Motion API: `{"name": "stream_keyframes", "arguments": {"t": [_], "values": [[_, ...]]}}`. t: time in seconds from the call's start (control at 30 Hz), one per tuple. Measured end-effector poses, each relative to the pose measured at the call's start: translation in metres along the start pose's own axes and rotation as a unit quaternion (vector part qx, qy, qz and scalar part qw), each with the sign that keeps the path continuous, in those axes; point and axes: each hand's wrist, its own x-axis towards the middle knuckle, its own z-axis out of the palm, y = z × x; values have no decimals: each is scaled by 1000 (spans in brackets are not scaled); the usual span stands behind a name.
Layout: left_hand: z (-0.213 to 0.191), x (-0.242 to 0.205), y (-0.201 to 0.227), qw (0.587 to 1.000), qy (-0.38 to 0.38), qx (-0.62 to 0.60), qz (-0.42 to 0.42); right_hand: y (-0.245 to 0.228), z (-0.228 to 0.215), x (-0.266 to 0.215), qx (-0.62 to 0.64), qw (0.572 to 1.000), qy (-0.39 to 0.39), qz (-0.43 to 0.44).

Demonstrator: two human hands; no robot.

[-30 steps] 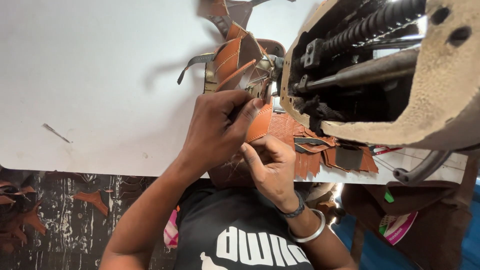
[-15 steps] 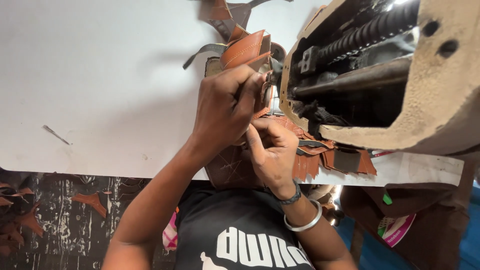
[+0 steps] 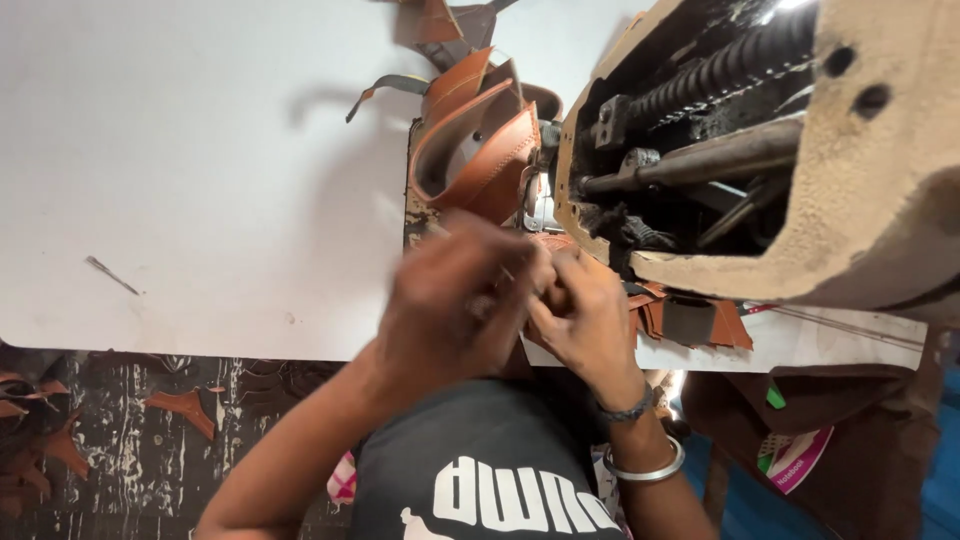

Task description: Stitching together leather components to manufacture shoes using an industrial sewing machine.

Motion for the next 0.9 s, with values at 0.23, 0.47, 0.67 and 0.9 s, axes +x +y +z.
{"name": "stream_keyframes", "arguments": {"t": [0.23,0.47,0.67,0.9], "values": [[9,-35,-4,942,-276,52,-182,-12,-2,-14,-117,980,39,-156],[-16,-35,15,979,-145,-32,-139,-24,-49,-38,22,986,7,-167],[-6,-27,30,981,-175,-87,-8,-29,-77,-81,376,918,108,-67],[30,-72,4,987,-66,-144,0,-58,-70,-49,270,939,171,-128]]}}
